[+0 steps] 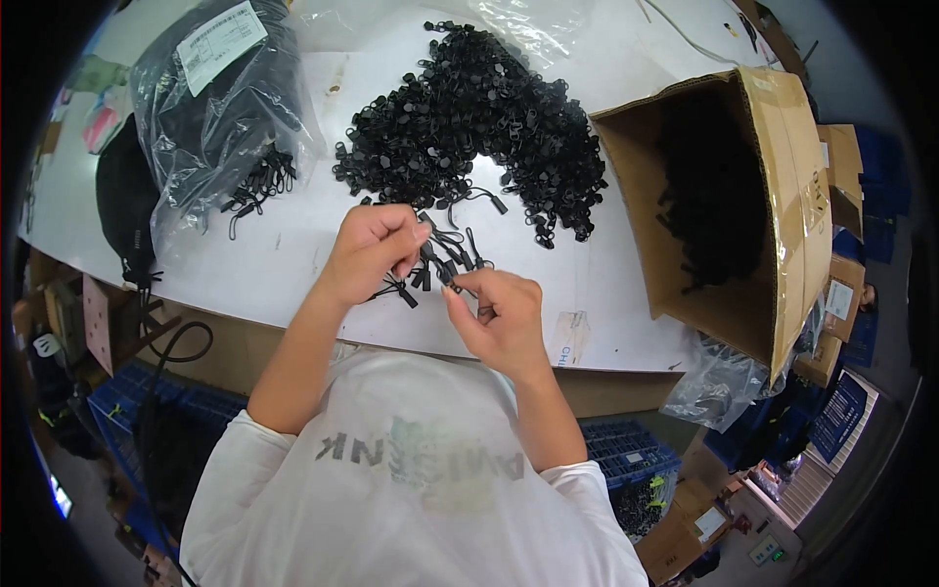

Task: The recorder is attaching small black plastic hooks to black elastic cords on a workbench.

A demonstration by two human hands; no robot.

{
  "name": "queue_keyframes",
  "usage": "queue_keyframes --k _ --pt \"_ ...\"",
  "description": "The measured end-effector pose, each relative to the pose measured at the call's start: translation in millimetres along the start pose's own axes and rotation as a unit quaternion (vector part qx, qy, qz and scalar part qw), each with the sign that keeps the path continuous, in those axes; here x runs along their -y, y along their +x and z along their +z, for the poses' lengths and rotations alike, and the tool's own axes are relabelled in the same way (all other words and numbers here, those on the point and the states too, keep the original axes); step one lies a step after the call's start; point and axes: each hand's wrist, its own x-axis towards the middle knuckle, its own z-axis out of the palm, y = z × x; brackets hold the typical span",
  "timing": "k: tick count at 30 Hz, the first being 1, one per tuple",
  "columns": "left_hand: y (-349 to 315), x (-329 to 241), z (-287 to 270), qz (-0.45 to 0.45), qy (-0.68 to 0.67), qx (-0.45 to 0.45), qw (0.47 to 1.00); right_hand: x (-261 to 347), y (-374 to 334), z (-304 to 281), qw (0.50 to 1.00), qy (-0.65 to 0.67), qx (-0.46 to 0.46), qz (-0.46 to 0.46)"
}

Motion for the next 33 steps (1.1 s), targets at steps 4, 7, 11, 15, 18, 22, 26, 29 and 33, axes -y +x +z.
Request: queue_keyframes --k 4,7,11,15,18,22,26,29,33 --pt "-8.5 -17.4 -26.0 -0.022 0.168 0.078 0.982 -11.8 -18.4 -15.5 0.968 0.137 0.086 0.189" --pt "-10.0 -20.6 -49.3 0.063 0.314 -0.060 0.945 -39.6 -18.1 -41.3 0.919 0.265 -0.132 0.260" --pt "-10.1 -11.3 -69.5 0.072 0.516 -0.208 0.828 -62.7 16.0 -129.3 0.728 0.471 -0.467 0.172" --pt "-4.1 -4.5 -73.4 0.067 0.571 -0.283 0.768 -70.4 -2.3 -105.8 0.763 0.472 -0.403 0.178" --pt "3.6 -10.5 -71.2 0.074 0.590 -0.240 0.767 -74.4 -7.8 -71.7 0.765 0.467 -0.365 0.252" --pt "13.3 -3.5 -76.2 0.097 0.618 -0.215 0.750 -74.7 -3.7 -56.5 0.773 0.425 -0.365 0.297" --pt "15.5 -0.3 -81.9 0.104 0.621 -0.204 0.750 -64.0 -7.2 -38.8 0.833 0.374 -0.269 0.306" --pt "17.1 1.1 -86.0 0.099 0.619 -0.192 0.755 -63.6 -16.1 -26.8 0.806 0.440 -0.238 0.315" --pt "9.1 2.3 -87.5 0.097 0.603 -0.205 0.765 -58.1 -20.4 -12.0 0.800 0.495 -0.168 0.294"
